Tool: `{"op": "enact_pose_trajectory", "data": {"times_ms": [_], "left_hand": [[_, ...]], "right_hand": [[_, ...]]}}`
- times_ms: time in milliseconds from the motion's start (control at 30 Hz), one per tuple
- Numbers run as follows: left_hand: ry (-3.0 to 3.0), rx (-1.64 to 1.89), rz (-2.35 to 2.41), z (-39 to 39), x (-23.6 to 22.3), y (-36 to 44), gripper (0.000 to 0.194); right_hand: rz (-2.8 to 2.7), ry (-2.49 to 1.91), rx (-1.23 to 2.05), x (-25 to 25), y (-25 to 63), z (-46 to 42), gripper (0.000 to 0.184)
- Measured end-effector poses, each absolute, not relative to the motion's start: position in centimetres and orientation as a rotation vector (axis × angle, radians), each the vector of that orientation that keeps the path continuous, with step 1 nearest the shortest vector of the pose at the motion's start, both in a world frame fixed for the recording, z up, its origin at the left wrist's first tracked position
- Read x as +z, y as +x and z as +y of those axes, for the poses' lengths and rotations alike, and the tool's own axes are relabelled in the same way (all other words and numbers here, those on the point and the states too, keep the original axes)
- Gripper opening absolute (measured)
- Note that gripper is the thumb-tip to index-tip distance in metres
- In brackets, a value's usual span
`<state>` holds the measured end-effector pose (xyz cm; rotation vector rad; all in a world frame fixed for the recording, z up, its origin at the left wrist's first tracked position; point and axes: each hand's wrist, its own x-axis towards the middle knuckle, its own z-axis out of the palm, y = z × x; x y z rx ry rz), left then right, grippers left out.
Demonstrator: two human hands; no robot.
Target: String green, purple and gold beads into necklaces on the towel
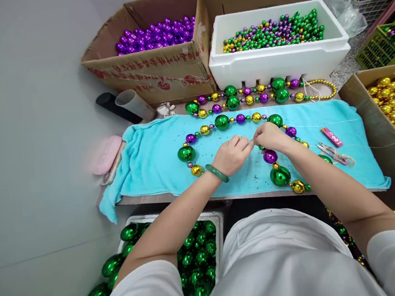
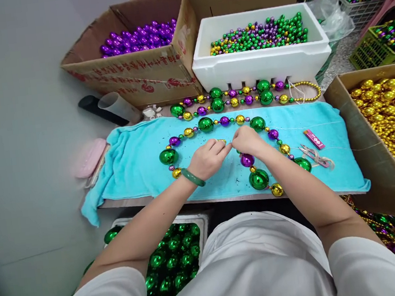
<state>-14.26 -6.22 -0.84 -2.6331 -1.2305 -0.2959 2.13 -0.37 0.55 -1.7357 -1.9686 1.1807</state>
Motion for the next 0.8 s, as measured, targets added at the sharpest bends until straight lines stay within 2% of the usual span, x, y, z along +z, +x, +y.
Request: {"op": "enact_pose_trajectory", "data": {"times_ms": [233,500,567,667,800], "left_hand": [[-2.734,-0.286,-1.547,-5.1,-0.4,-14.4,0.023],[-3.016,-0.499,-1.708,-3.6,0.1,-14.7,0.024],[-3.062,-0.598,-1.721,-3.6,0.2,-14.6,0.021],[-3.141,-0.874,-1.789,-3.9,-0.1,-14.5,0.019],[-3.051,-1.212,-1.883,-4.6,-1.1,-14.3,0.02]], "right_hand": [[-1.948,-1.75,1.431,1.3,2.5,0.2,0.007],[-2.212,-1.547,1.272,1.8,2.8,-0.5,0.012],[-2.165,-1.479,1.412,1.8,3.2,-0.3,0.009],[-1.9,-1.327,1.814,1.5,4.2,0.4,0.004],[-1.502,-1.145,2.173,0.7,5.1,0.9,0.022]]}}
